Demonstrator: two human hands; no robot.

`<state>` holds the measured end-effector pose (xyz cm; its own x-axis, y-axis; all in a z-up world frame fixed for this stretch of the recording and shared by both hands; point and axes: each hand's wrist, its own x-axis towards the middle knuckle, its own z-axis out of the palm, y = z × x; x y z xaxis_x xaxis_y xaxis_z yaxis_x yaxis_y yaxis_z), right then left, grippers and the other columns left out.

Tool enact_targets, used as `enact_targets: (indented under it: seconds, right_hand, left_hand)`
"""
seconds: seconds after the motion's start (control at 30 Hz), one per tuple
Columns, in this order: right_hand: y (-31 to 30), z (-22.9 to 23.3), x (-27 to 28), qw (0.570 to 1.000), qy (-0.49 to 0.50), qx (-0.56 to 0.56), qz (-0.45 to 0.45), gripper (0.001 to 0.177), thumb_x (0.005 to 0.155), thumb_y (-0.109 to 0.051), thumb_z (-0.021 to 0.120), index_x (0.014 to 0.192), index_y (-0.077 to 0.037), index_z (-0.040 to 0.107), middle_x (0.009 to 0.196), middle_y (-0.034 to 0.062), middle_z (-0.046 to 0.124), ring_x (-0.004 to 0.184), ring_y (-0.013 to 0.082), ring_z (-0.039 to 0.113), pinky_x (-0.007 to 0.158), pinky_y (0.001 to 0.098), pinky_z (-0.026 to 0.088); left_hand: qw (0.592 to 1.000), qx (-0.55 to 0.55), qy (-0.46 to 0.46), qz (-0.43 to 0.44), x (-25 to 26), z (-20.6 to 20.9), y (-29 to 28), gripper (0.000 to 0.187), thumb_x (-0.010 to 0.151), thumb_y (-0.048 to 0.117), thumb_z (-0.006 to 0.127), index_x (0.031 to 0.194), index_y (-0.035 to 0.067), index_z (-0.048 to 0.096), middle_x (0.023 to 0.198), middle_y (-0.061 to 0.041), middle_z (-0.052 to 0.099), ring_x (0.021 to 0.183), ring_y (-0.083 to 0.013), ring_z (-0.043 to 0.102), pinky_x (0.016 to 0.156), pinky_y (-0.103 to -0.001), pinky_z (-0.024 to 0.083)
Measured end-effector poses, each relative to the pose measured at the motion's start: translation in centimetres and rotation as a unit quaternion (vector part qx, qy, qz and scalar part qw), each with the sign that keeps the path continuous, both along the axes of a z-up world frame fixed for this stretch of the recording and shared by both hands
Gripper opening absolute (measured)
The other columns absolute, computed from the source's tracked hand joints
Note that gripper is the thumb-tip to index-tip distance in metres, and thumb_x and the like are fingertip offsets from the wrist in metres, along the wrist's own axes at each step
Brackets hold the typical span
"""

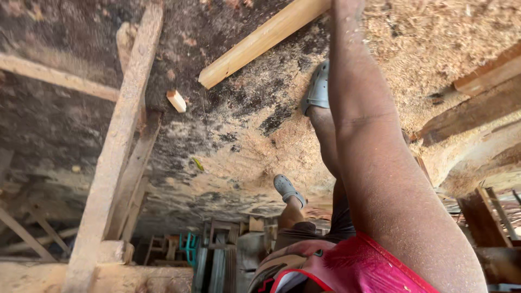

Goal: The person measures and marks lines on wooden beams using a speed square and a pencil. They handle several pieces of lumber and check measurements with a tape measure.

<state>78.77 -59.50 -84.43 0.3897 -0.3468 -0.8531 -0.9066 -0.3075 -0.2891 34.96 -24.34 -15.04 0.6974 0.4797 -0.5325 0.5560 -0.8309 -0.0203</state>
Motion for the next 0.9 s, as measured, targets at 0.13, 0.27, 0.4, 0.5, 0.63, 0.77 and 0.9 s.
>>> enact_targets:
  seconds: [0.13,0.27,0.4,0.5,0.63,0.77,0.9]
  right_hand:
    - [-1.1,1.4,-0.3,0.986,-0.046,0.127,-0.100,0.053,0.086,-0.042,0.080,0.117,-0.003,0.061,0.095,0.0094,0.068,0.073,0.0156,0.062,0.058,0.0302,0.048]
    - [-3.4,7.4,-0.6,0.948,-0.091,0.252,-0.170,0.046,0.087,-0.028,0.079,0.119,-0.006,0.055,0.092,0.0071,0.064,0.067,0.0147,0.059,0.051,0.0282,0.046]
    - [-7.4,17.3,-2.6,0.947,-0.073,0.278,-0.140,0.038,0.090,-0.021,0.077,0.117,-0.006,0.055,0.085,0.0024,0.057,0.058,0.0108,0.049,0.046,0.0253,0.040]
    - [-9.6,25.0,-3.7,0.931,-0.088,0.321,-0.150,0.038,0.088,-0.016,0.075,0.117,-0.008,0.053,0.088,0.0030,0.060,0.063,0.0115,0.055,0.050,0.0257,0.046]
    - [-11.6,35.9,-6.1,0.909,-0.067,0.375,-0.168,0.037,0.086,-0.009,0.075,0.117,-0.003,0.056,0.088,0.0072,0.066,0.067,0.0166,0.063,0.055,0.0289,0.052]
    - [-11.8,46.0,-9.6,0.871,-0.073,0.473,-0.114,0.031,0.085,-0.009,0.074,0.113,0.000,0.063,0.091,0.0084,0.067,0.070,0.0177,0.063,0.057,0.0299,0.050]
    - [-11.3,53.3,-14.6,0.828,-0.019,0.555,-0.084,0.036,0.082,-0.011,0.075,0.117,-0.004,0.066,0.088,0.0067,0.067,0.068,0.0168,0.060,0.060,0.0316,0.049]
  left_hand:
    - [1.000,-0.007,-0.005,0.006,1.5,0.2,-0.9,0.053,0.087,0.030,0.067,0.118,-0.013,0.069,0.106,-0.030,0.069,0.094,-0.0457,0.066,0.088,-0.055,0.056]
    - [0.999,-0.012,-0.044,-0.019,-2.0,0.2,0.1,0.054,0.085,0.030,0.067,0.117,-0.014,0.069,0.104,-0.031,0.069,0.091,-0.0466,0.066,0.085,-0.056,0.057]
    - [0.994,-0.009,-0.084,-0.066,-1.4,-0.1,1.6,0.056,0.083,0.030,0.068,0.117,-0.014,0.069,0.101,-0.032,0.068,0.088,-0.0475,0.066,0.083,-0.057,0.057]
    - [0.998,0.002,-0.045,-0.038,2.7,1.0,0.4,0.055,0.083,0.034,0.069,0.120,-0.006,0.071,0.104,-0.025,0.071,0.088,-0.0410,0.068,0.084,-0.052,0.056]
    - [0.994,0.094,-0.052,-0.025,7.4,0.9,-2.6,0.053,0.088,0.040,0.077,0.125,0.002,0.072,0.114,-0.018,0.075,0.096,-0.0343,0.071,0.093,-0.045,0.050]
    - [0.993,0.090,-0.068,-0.036,11.3,2.3,-3.9,0.063,0.085,0.047,0.080,0.131,0.004,0.071,0.129,-0.016,0.071,0.123,-0.0320,0.063,0.106,-0.047,0.045]
    - [0.955,-0.110,-0.257,-0.098,13.3,6.4,-10.7,0.074,0.077,0.034,0.081,0.137,-0.002,0.058,0.149,-0.022,0.051,0.145,-0.0397,0.046,0.124,-0.052,0.038]
